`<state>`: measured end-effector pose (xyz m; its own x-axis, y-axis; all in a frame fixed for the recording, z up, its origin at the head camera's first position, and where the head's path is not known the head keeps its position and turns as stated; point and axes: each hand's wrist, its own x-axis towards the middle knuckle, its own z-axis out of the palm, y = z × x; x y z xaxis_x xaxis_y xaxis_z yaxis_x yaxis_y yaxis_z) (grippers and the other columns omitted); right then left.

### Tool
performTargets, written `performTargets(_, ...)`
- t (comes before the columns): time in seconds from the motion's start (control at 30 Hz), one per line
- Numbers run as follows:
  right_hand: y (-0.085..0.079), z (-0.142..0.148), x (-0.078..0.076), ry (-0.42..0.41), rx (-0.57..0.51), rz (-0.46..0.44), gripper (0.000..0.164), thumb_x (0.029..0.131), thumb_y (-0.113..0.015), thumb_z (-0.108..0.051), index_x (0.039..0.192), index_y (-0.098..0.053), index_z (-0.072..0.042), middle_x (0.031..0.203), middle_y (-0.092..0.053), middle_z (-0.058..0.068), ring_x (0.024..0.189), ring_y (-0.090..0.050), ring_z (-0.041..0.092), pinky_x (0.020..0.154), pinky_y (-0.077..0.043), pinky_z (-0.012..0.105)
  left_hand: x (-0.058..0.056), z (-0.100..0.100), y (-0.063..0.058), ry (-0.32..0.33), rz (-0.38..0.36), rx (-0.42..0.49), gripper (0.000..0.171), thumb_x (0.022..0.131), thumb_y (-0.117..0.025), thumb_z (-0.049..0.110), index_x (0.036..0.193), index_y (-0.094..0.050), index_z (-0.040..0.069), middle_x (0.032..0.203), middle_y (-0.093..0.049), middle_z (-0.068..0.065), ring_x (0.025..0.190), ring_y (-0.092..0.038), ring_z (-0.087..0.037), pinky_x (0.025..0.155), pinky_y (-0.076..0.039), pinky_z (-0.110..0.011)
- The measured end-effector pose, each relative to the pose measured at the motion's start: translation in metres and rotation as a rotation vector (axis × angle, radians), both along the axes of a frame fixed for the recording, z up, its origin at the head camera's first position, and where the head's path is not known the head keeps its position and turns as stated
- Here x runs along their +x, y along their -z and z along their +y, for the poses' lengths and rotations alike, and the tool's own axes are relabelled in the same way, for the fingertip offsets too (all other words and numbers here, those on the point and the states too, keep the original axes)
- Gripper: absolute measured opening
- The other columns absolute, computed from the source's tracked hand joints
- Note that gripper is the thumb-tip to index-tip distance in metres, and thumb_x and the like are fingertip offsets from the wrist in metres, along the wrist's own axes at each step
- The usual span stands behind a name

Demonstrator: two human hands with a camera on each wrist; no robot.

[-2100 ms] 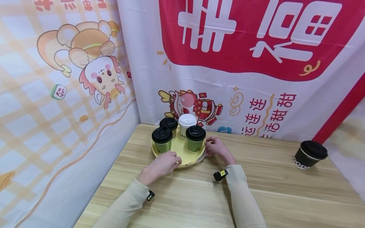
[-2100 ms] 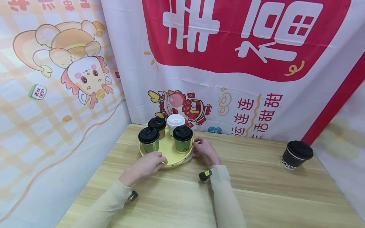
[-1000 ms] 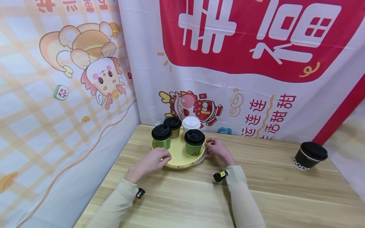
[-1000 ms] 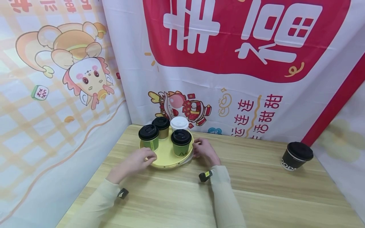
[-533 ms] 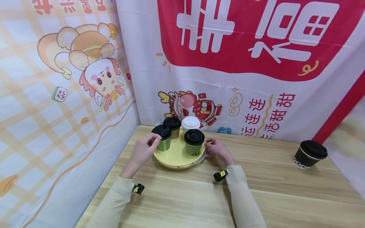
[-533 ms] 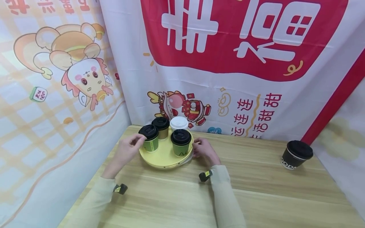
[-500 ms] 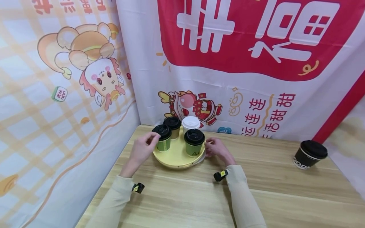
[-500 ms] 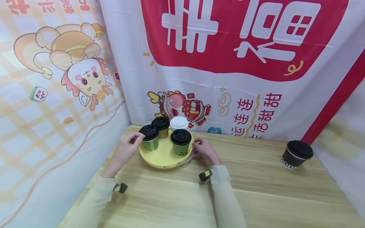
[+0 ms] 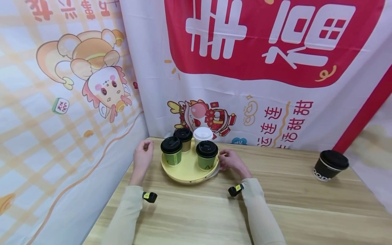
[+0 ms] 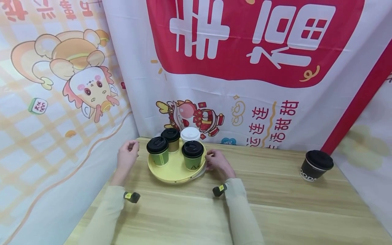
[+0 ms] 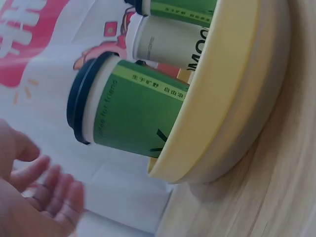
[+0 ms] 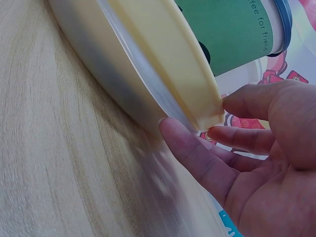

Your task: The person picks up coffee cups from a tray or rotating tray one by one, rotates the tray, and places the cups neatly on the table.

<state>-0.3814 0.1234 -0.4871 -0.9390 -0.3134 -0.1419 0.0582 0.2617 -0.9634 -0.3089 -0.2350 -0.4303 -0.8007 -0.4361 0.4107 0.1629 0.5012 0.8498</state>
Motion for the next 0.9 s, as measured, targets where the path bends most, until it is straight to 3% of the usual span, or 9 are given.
performTargets(0.1,0.001,0.0,0.0,0.007,0.002,0.0,0.025,0.09,-0.054,-0.008,0.111,-0.053,0.005,0.083,-0.061,0.017,0.063,-0.064,0.029,0.064,-0.055,0.048,-0.006,-0.001,0.006,0.058,-0.156,0.084,0.026,0.092,-0.054,0.024,0.111,-0.058,0.007,0.106,-0.062,-0.011,0.097,-0.056,-0.024,0.08,-0.046,-0.035)
performTargets(0.27,0.001,0.001,0.0,0.0,-0.003,-0.002,0.026,0.091,-0.053,-0.009,0.112,-0.052,0.005,0.084,-0.061,0.018,0.063,-0.064,0.028,0.065,-0.055,0.048,-0.019,-0.002,0.016,0.142,-0.298,0.231,0.035,0.094,-0.051,0.022,0.124,-0.049,0.004,0.119,-0.054,-0.016,0.104,-0.052,-0.028,0.082,-0.049,-0.04)
performTargets(0.47,-0.001,0.001,0.0,0.003,-0.007,-0.004,0.024,0.091,-0.053,-0.01,0.111,-0.053,0.004,0.086,-0.061,0.019,0.066,-0.064,0.031,0.068,-0.054,0.05,-0.03,0.0,0.025,0.208,-0.38,0.356,0.042,0.095,-0.047,0.021,0.132,-0.043,0.0,0.124,-0.05,-0.021,0.109,-0.048,-0.032,0.091,-0.046,-0.047)
performTargets(0.7,-0.003,0.001,0.0,0.001,-0.014,-0.008,0.024,0.091,-0.054,-0.009,0.111,-0.053,0.004,0.085,-0.061,0.019,0.067,-0.064,0.031,0.068,-0.054,0.05,-0.035,0.008,0.037,0.222,-0.432,0.329,0.042,0.096,-0.044,0.021,0.131,-0.045,-0.001,0.13,-0.047,-0.023,0.11,-0.049,-0.03,0.09,-0.045,-0.039)
performTargets(0.9,-0.005,0.001,0.004,0.005,-0.015,-0.016,0.025,0.09,-0.055,-0.009,0.111,-0.053,0.005,0.085,-0.061,0.019,0.073,-0.063,0.04,0.071,-0.053,0.053,-0.035,0.007,0.048,0.22,-0.463,0.308,0.037,0.095,-0.044,0.016,0.128,-0.049,0.0,0.132,-0.046,-0.02,0.12,-0.042,-0.03,0.1,-0.036,-0.041)
